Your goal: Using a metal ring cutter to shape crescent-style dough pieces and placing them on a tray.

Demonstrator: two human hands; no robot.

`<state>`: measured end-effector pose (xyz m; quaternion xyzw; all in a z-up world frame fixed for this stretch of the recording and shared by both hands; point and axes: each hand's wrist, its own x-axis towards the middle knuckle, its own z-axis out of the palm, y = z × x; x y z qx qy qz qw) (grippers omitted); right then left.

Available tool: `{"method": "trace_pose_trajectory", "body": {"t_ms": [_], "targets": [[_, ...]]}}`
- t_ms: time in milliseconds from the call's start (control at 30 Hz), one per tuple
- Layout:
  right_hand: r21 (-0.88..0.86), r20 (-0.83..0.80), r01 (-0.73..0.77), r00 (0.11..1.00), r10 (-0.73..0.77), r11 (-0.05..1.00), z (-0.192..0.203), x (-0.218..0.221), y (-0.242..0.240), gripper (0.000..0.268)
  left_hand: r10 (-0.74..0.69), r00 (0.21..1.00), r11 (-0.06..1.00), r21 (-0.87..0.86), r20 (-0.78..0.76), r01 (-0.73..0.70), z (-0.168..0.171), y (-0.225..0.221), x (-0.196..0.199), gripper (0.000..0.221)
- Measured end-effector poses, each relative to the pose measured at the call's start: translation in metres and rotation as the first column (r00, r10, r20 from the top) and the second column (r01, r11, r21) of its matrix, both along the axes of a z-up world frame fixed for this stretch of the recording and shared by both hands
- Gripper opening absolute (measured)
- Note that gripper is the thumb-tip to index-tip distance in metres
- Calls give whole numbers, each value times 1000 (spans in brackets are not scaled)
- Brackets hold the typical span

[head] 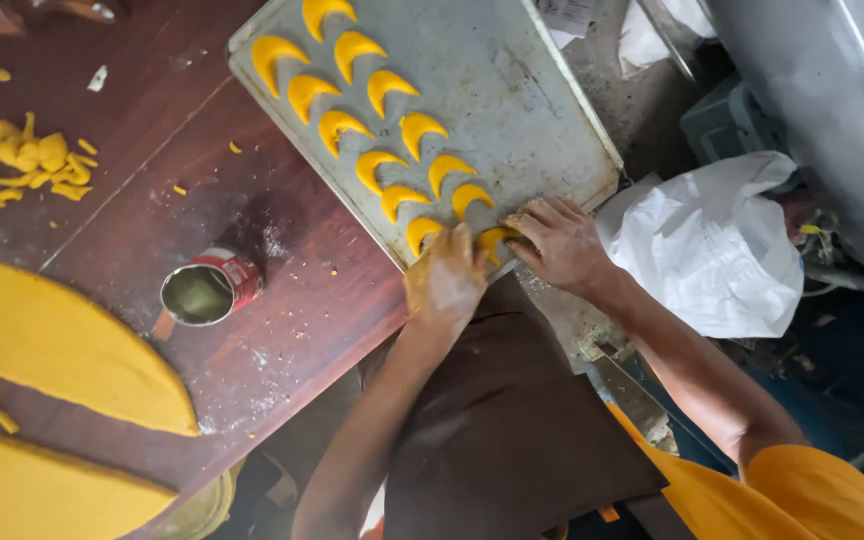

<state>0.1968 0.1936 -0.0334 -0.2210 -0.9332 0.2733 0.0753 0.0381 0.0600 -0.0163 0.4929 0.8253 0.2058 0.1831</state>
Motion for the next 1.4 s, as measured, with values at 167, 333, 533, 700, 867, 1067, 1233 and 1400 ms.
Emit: {"method": "trace_pose_trajectory", "body": {"t_ms": [167, 333, 533, 700, 867, 1067, 1233, 1400], "targets": [[40, 25, 24, 999, -25, 999, 1, -5, 1, 28, -96, 995, 992, -80, -6, 95, -12, 13, 7, 27], [4, 57, 75, 996, -75, 997, 2, -4, -2, 27, -79, 995, 995, -64, 53, 82, -25, 8, 9, 19], [-109, 166, 171, 974, -151, 979, 18, -22, 11, 31, 112, 992, 983, 137, 66, -120, -22, 10, -15, 20], [8, -19, 51, 999, -50, 999, 9, -49, 22, 40, 51, 995, 997, -53, -84, -55, -11, 34, -21, 52], [30, -20, 26, 999, -26, 999, 9, -54, 23, 38, 72, 993, 996, -45, -89, -76, -20, 32, -17, 40], [47, -58, 17, 998, -15, 999, 6, -58, 23, 34, 107, 994, 993, -56, 5, -106, -33, 31, -14, 42], [51, -90, 33, 996, -28, 998, 0, -57, 22, 29, 126, 992, 992, -5, 30, -126, -30, 29, -15, 42], [28, -63, 9, 998, -7, 1000, -6, -48, 31, 43, 87, 995, 996, -9, 38, -87, -16, 24, -25, 46]]}}
